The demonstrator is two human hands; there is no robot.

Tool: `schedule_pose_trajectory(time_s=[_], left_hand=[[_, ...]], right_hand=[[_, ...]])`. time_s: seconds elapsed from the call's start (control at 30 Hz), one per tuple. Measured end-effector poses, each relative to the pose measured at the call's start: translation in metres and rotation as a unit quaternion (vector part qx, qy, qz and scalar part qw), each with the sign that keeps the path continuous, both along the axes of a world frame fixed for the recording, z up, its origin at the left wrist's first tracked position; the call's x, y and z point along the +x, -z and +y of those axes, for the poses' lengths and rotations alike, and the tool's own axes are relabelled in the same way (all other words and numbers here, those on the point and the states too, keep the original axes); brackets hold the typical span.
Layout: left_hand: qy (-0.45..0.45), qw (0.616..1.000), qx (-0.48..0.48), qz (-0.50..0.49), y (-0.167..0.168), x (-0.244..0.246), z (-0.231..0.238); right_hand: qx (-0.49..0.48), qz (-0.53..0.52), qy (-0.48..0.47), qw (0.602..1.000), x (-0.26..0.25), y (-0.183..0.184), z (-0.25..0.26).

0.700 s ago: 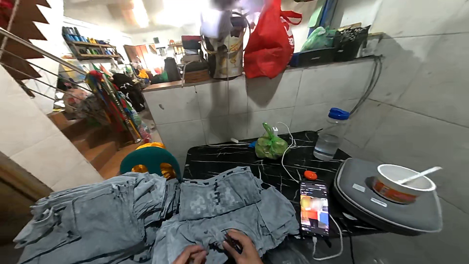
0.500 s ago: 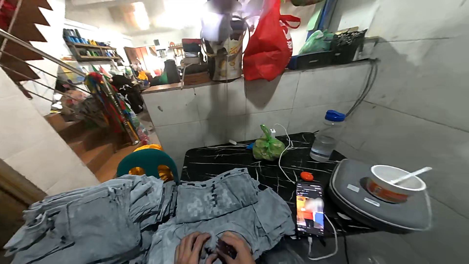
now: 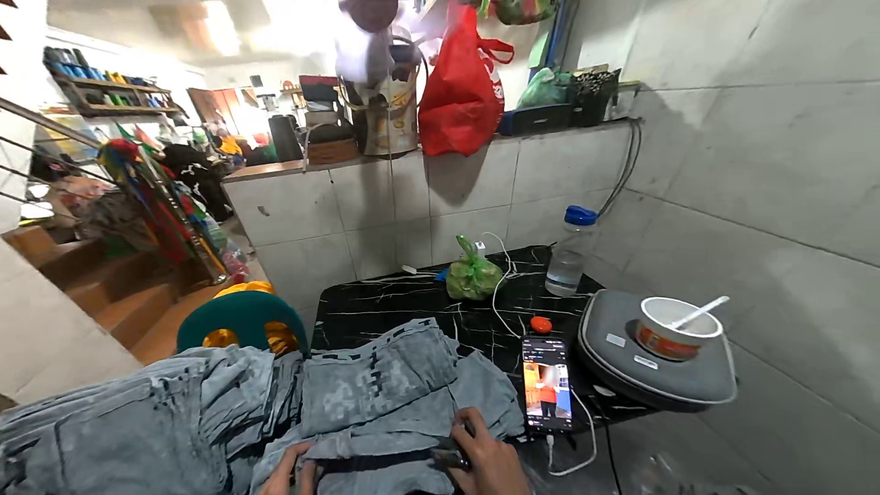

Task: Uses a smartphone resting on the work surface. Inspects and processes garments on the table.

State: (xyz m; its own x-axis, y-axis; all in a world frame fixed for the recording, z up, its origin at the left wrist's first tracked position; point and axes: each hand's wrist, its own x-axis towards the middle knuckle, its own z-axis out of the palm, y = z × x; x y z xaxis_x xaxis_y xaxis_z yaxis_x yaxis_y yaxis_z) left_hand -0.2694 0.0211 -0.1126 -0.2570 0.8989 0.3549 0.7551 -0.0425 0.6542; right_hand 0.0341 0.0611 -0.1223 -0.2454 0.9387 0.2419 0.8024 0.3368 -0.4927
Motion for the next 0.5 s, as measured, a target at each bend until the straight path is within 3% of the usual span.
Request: schedule_pose_trajectory(time_s=[0.1, 0.2, 0.33, 0.5], left_hand=[[0.040, 0.990, 0.044, -0.127, -0.001, -0.006, 0.005], [0.030, 0.983, 0.076, -0.167, -0.003, -0.017, 0.008], [0.043, 0.994, 0.074, -0.062, -0.006, -0.042, 0.004], [0.059, 0.987, -0.135, 0.061, 0.009, -0.074, 0.005]], right_hand=[[0.090, 0.083, 0.047, 0.991, -0.002, 0.006, 0.002], [0.147, 0.165, 0.104, 0.970, -0.002, 0.016, 0.009], [0.165, 0.220, 0.098, 0.956, 0.009, 0.023, 0.025], [0.013, 0.214, 0.061, 0.975, 0.022, 0.049, 0.049]])
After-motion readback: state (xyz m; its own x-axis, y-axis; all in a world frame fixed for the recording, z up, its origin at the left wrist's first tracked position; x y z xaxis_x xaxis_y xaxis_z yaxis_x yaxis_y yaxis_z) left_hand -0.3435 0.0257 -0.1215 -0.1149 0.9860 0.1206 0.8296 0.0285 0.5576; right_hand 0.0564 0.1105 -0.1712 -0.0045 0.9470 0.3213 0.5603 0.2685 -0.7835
